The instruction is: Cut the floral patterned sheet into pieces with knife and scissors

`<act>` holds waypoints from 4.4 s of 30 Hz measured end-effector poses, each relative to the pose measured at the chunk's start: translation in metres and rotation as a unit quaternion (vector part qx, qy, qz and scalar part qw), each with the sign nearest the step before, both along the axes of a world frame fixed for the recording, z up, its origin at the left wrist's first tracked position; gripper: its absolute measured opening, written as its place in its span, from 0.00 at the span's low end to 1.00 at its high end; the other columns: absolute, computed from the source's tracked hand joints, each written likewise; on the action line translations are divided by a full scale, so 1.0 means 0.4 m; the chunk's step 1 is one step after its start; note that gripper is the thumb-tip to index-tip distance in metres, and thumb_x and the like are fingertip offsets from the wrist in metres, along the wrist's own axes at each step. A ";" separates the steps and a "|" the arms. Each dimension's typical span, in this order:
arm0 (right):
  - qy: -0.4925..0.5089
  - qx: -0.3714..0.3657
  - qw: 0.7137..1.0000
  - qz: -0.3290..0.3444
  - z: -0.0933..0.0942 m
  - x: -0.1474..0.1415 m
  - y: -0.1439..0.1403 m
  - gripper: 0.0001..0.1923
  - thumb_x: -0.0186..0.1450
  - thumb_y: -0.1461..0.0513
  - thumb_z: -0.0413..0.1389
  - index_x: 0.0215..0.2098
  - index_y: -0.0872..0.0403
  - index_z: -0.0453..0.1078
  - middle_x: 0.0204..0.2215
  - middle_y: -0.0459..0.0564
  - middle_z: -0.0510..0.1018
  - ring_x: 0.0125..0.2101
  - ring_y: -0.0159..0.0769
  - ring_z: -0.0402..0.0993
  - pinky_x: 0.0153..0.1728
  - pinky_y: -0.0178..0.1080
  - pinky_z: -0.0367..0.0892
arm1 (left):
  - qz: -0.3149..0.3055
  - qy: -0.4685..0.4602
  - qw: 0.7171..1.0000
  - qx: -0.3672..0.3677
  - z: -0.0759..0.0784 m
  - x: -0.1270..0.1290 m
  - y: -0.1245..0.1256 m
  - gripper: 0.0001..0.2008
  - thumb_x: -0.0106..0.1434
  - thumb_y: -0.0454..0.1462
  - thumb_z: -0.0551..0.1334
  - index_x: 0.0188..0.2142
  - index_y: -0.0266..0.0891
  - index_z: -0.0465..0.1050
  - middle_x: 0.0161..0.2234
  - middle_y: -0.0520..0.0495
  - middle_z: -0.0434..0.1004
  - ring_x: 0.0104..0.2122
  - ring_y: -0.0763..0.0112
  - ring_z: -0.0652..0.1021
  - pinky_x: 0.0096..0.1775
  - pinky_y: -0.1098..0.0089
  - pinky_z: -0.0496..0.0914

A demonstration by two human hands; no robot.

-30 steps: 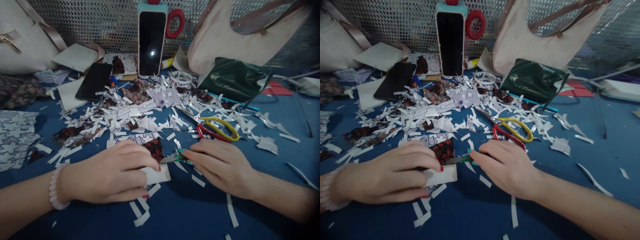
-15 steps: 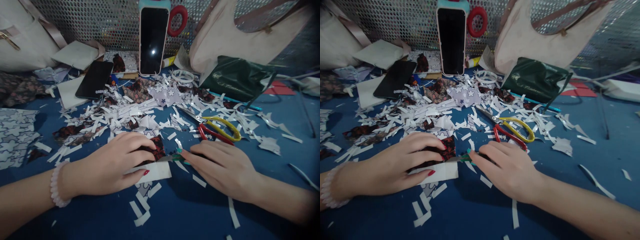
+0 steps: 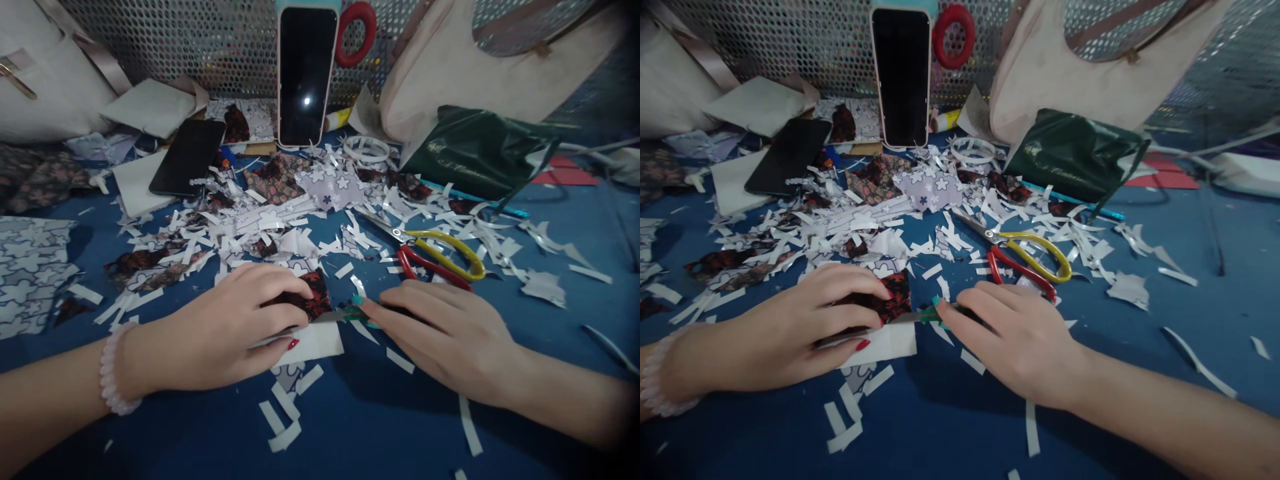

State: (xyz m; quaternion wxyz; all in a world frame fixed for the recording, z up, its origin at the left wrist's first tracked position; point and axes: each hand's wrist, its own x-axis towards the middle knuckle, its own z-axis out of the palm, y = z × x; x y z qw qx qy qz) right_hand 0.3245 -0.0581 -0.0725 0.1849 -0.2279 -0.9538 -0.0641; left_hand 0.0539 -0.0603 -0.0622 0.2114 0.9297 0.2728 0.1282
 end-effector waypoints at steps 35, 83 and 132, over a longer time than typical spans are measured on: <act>0.005 -0.006 1.000 0.009 -0.005 0.007 0.001 0.10 0.66 0.70 0.45 0.41 0.58 0.65 0.30 0.52 0.74 0.29 0.33 0.68 0.30 0.35 0.64 | 0.029 0.006 1.000 -0.005 -0.002 -0.002 -0.002 0.10 0.62 0.33 0.57 0.43 0.42 0.69 0.50 0.45 0.67 0.51 0.62 0.67 0.52 0.62 0.64; 0.002 0.048 0.999 -0.011 -0.005 0.004 -0.017 0.10 0.63 0.71 0.47 0.41 0.58 0.66 0.29 0.53 0.74 0.29 0.34 0.69 0.28 0.36 0.64 | 0.029 0.007 1.000 -0.011 0.001 0.000 -0.004 0.10 0.63 0.32 0.57 0.44 0.42 0.68 0.50 0.44 0.67 0.51 0.61 0.67 0.52 0.61 0.64; -0.002 0.017 1.000 -0.003 -0.005 0.005 -0.011 0.10 0.65 0.71 0.46 0.42 0.59 0.65 0.30 0.53 0.73 0.30 0.34 0.67 0.29 0.37 0.63 | -0.011 -0.042 0.999 0.020 -0.008 -0.005 -0.002 0.08 0.65 0.31 0.55 0.42 0.38 0.68 0.48 0.42 0.69 0.50 0.66 0.68 0.51 0.62 0.64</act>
